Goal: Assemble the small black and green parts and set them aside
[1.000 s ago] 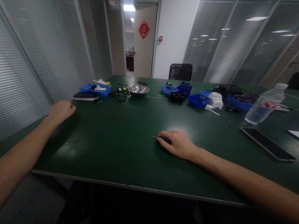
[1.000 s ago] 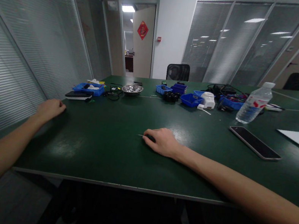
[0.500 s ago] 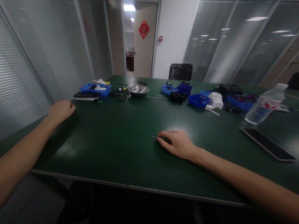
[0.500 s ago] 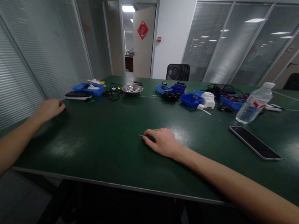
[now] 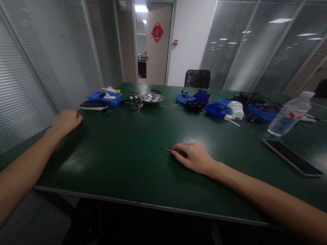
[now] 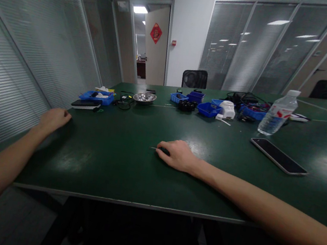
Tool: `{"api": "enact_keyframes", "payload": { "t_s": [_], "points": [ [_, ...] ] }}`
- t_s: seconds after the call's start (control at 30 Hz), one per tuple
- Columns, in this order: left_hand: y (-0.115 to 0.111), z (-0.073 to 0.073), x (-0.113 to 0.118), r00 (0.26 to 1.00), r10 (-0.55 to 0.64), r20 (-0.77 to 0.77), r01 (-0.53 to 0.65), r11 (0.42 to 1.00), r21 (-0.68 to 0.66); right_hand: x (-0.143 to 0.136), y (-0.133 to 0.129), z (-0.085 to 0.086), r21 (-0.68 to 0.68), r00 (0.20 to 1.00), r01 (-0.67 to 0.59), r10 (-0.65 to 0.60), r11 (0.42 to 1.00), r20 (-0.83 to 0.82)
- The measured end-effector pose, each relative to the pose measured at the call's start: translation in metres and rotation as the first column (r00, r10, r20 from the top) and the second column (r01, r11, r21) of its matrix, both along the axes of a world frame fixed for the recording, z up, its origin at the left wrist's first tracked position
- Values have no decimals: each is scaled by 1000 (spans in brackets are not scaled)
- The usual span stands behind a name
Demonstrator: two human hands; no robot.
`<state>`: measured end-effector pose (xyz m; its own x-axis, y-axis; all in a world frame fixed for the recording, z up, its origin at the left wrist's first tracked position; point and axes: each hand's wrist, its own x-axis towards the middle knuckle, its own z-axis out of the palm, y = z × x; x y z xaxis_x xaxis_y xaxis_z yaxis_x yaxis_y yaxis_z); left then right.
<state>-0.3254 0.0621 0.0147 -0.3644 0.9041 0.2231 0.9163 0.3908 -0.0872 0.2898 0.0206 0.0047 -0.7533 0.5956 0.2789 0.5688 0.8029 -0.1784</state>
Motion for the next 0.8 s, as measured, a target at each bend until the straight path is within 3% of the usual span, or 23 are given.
{"api": "enact_keyframes", "payload": {
  "t_s": [0.8],
  "points": [
    [-2,3,1,1000,21,18,-21,1000,-13,-1,0,1,-12,1000,15,-15,1000,11]
  ]
}}
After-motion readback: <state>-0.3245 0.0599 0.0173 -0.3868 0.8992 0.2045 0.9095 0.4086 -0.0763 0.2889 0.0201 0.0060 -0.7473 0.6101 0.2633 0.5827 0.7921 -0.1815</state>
